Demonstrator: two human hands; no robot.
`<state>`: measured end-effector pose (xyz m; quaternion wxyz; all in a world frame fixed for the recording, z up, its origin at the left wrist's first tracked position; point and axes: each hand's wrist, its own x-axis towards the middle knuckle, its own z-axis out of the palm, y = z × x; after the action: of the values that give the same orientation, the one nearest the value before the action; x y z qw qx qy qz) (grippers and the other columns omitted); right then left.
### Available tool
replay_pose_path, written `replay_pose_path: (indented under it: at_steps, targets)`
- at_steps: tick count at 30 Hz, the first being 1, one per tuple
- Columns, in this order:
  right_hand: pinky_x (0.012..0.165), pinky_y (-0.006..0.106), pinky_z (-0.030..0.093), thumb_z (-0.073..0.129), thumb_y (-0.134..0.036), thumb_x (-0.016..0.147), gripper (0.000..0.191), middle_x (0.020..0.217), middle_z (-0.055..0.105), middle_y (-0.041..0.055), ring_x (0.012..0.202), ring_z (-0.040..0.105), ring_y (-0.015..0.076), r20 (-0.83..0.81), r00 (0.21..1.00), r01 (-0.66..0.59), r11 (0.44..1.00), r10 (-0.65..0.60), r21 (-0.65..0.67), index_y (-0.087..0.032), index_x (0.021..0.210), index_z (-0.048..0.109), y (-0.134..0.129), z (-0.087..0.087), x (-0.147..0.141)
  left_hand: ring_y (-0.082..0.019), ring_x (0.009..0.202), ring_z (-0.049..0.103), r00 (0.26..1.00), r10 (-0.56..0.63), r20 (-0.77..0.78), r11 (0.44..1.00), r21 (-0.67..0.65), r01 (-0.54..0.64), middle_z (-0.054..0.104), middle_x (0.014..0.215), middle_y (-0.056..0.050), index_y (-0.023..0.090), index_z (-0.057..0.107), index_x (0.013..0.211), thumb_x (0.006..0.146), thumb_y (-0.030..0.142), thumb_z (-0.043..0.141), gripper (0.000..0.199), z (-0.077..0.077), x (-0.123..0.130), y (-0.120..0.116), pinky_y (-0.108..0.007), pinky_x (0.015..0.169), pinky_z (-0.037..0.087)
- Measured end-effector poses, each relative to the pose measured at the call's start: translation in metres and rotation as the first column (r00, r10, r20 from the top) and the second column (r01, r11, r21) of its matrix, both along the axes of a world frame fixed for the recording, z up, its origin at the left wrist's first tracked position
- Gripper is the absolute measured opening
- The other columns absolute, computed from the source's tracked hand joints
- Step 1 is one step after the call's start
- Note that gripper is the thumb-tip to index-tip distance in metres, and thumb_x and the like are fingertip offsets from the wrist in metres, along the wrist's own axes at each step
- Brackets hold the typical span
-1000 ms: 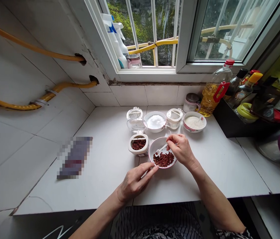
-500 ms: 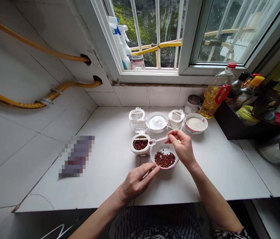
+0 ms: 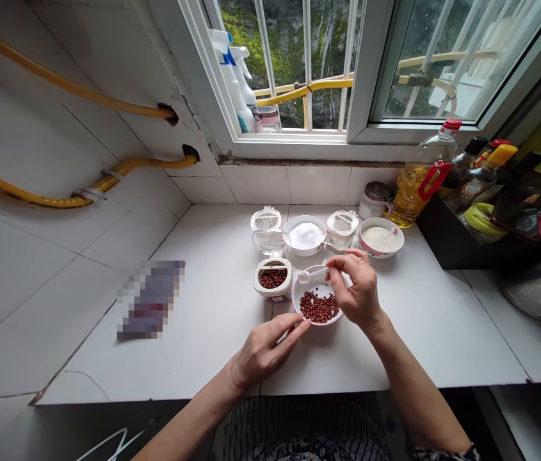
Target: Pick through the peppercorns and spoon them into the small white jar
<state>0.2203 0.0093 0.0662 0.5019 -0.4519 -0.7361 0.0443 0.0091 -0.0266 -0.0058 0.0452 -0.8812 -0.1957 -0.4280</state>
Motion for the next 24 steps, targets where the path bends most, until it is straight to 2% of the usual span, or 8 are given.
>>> replay_pose_path:
  at_steps: [4,9,14,19,22,24]
  targets:
    - [0.094,0.043,0.043,0.052,-0.014,0.088,0.015,0.059,0.066,-0.0034,0.059,0.061,0.0179,0.130,0.991,0.014,0.994,-0.001,-0.104,-0.023,0.080,0.060,0.005,-0.009,0.011,-0.020,0.100,0.071,1.000,0.002,-0.003,1.000,0.000,-0.002,0.069,0.103,-0.014,0.005,0.058,0.126,0.096,0.000,0.045,0.033,0.001,0.000,0.000,-0.031,0.082,0.063]
    - [0.097,0.043,0.040,0.049,-0.014,0.088,0.017,0.064,0.067,-0.0028,0.057,0.058,0.0157,0.210,0.977,-0.003,0.984,0.041,-0.178,-0.023,0.079,0.059,0.006,-0.018,0.006,-0.020,0.097,0.071,1.000,0.005,-0.019,1.000,-0.001,-0.005,0.069,0.103,-0.014,0.005,0.059,0.125,0.097,0.001,0.045,0.032,0.002,-0.001,0.000,-0.030,0.079,0.063]
    - [0.096,0.042,0.042,0.048,-0.013,0.088,0.018,0.069,0.069,-0.0028,0.058,0.056,0.0148,0.154,0.981,-0.078,0.965,0.119,-0.250,-0.023,0.077,0.058,0.004,-0.018,0.001,-0.021,0.097,0.071,1.000,0.001,-0.014,1.000,0.005,-0.001,0.069,0.103,-0.015,0.003,0.060,0.123,0.095,0.001,0.047,0.030,0.002,-0.001,0.000,-0.031,0.080,0.063]
    - [0.091,0.041,0.046,0.050,-0.014,0.086,0.018,0.060,0.068,-0.0024,0.073,0.061,0.0206,0.051,0.995,-0.066,0.935,0.090,-0.349,-0.025,0.077,0.059,0.002,-0.016,0.002,-0.021,0.100,0.071,1.000,0.003,-0.009,1.000,-0.007,-0.003,0.069,0.104,-0.014,0.006,0.056,0.131,0.096,0.001,0.045,0.037,0.001,-0.001,-0.001,-0.031,0.082,0.063]
    - [0.086,0.039,0.048,0.051,-0.016,0.084,0.017,0.064,0.069,0.0002,0.085,0.063,0.0236,0.033,0.997,-0.051,0.930,0.068,-0.365,-0.026,0.075,0.061,0.002,-0.017,0.002,-0.020,0.101,0.071,1.000,0.002,-0.007,1.000,-0.015,-0.002,0.069,0.105,-0.014,0.007,0.053,0.135,0.097,0.002,0.044,0.039,0.000,-0.001,-0.001,-0.031,0.083,0.063]
    - [0.085,0.039,0.048,0.051,-0.017,0.085,0.017,0.065,0.069,0.0004,0.086,0.063,0.0236,0.030,0.997,-0.051,0.931,0.066,-0.363,-0.025,0.075,0.062,0.001,-0.017,0.003,-0.020,0.100,0.071,1.000,0.000,-0.001,1.000,-0.015,0.000,0.069,0.104,-0.014,0.007,0.054,0.133,0.097,0.002,0.045,0.038,0.000,-0.001,-0.001,-0.031,0.084,0.062]
